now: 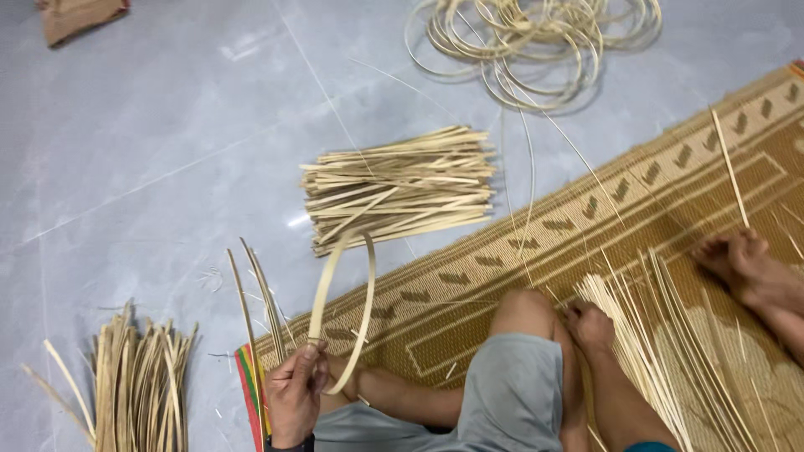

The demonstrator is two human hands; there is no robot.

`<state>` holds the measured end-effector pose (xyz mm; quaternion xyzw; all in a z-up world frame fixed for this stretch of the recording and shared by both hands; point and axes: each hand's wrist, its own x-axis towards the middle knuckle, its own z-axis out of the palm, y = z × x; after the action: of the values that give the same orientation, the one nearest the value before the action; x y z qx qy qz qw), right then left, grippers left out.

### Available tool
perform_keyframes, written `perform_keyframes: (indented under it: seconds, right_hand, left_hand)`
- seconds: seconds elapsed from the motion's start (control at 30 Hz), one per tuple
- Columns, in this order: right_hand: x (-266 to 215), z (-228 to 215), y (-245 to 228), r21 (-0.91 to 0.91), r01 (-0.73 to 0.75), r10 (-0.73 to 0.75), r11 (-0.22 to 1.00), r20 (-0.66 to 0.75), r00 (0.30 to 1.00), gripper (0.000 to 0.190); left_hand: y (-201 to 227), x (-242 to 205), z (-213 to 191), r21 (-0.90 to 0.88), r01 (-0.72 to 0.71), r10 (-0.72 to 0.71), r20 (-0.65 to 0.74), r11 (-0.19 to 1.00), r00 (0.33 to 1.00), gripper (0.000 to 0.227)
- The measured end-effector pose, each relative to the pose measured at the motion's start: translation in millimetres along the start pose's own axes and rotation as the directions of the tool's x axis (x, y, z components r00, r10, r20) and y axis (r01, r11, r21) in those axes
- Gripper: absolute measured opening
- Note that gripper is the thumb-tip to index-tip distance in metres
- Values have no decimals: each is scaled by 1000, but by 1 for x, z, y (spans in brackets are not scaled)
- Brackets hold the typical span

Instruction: The person forms a circular hoop by hand using several bamboo strips, overlapping the ends and securing them by weaving other strips around the joint.

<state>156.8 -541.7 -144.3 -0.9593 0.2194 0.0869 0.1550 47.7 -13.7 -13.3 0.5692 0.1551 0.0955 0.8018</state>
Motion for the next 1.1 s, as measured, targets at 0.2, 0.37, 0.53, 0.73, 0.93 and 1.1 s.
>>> perform_keyframes:
  seconds: [0.2, 0.37, 0.53, 0.73, 0.93, 1.1]
  right_hand:
    - [14, -3, -9, 205, 150, -103, 967, -224, 969, 33]
    - [15, -2, -66, 358, 502, -362, 787, -390, 846, 17]
    - [-20, -42, -143, 406, 529, -474, 745, -237, 848, 23]
    - [-103, -52, -221, 718, 474, -659, 510, -28, 751, 10]
    - [-181, -64, -273, 699, 565, -822, 439, 59, 566, 11]
    - [-205, -76, -293, 751, 580, -859, 317, -32, 511, 9]
  left_hand:
    - [3, -7, 1, 32, 124, -121, -71, 992, 990, 28]
    - [12, -13, 8, 232, 68, -60, -45, 970, 997, 30]
    - [5, -20, 6, 205, 94, -104, 41, 974, 994, 29]
    - [-3, -20, 4, 85, 139, -144, 57, 987, 988, 30]
    - [-1, -24, 11, 99, 120, -130, 99, 988, 987, 28]
    - [4, -28, 12, 111, 130, -138, 76, 985, 987, 29]
